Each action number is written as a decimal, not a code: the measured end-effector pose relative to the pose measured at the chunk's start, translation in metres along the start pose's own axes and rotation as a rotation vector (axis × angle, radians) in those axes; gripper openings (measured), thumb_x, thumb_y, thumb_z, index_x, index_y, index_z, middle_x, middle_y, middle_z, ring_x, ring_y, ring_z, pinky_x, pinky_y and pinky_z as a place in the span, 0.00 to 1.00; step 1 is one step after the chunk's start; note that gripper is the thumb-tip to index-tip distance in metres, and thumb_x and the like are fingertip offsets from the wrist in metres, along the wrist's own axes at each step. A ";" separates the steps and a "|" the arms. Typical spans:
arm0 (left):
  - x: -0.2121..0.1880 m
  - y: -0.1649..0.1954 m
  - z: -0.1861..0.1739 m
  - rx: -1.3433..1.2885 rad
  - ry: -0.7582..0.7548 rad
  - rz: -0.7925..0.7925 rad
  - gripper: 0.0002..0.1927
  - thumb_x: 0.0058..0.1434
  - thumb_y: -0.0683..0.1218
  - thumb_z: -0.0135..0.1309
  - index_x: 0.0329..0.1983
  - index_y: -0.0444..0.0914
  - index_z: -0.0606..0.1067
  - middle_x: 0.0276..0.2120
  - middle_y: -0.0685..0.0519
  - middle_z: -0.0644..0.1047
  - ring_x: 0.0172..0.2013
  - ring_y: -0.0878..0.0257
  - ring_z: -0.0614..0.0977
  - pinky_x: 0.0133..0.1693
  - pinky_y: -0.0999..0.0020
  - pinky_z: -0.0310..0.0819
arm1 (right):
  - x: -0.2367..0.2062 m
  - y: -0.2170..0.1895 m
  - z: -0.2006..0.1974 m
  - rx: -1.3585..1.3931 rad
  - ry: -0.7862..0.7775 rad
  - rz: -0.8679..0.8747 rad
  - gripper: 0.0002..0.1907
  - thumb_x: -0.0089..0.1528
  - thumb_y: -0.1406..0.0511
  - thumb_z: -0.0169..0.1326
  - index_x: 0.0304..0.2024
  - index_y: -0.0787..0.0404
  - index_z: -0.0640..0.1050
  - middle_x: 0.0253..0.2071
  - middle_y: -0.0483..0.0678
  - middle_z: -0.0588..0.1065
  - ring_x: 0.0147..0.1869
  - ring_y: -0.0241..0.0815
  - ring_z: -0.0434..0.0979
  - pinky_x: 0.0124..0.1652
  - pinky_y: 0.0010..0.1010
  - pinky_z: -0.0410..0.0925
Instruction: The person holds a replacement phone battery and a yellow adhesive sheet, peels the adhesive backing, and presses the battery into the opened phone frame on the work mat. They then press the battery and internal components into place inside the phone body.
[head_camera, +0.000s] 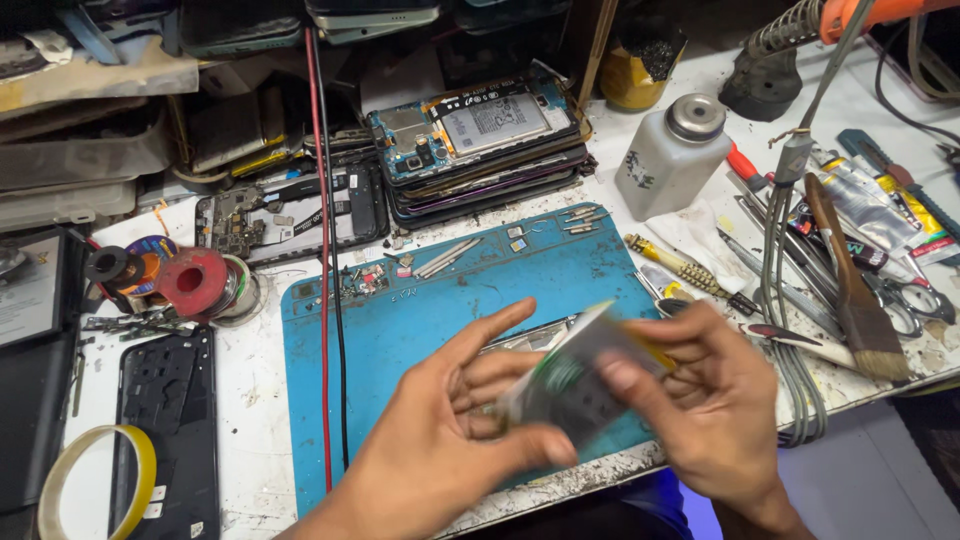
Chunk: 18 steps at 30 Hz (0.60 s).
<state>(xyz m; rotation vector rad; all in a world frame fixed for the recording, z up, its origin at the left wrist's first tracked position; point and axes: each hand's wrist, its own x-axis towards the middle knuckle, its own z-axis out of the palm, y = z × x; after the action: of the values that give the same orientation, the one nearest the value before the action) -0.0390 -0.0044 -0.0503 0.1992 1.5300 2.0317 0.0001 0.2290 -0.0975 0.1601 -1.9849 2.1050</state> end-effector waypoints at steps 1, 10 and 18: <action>0.000 0.000 0.001 0.064 0.019 0.036 0.21 0.59 0.43 0.62 0.55 0.34 0.77 0.44 0.51 0.86 0.45 0.68 0.87 0.50 0.73 0.83 | 0.000 0.001 -0.001 0.066 0.084 -0.037 0.16 0.64 0.79 0.57 0.50 0.69 0.66 0.46 0.59 0.82 0.50 0.42 0.84 0.49 0.32 0.77; 0.003 -0.003 0.000 0.128 0.205 0.182 0.12 0.58 0.37 0.66 0.45 0.28 0.83 0.40 0.47 0.85 0.42 0.65 0.87 0.47 0.72 0.88 | -0.014 0.015 0.003 0.023 -0.161 0.002 0.20 0.56 0.80 0.63 0.51 0.74 0.75 0.46 0.59 0.82 0.51 0.42 0.84 0.49 0.32 0.79; -0.001 0.009 0.007 0.133 0.171 0.173 0.13 0.59 0.39 0.63 0.47 0.29 0.83 0.39 0.46 0.88 0.38 0.69 0.86 0.42 0.76 0.84 | -0.018 0.024 -0.011 -0.212 -0.088 0.200 0.17 0.63 0.75 0.58 0.56 0.71 0.82 0.39 0.56 0.83 0.38 0.42 0.79 0.38 0.30 0.75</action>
<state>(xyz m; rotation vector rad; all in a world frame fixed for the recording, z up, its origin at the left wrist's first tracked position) -0.0388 -0.0007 -0.0392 0.2217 1.8118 2.1268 0.0122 0.2365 -0.1262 0.0157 -2.3481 2.0132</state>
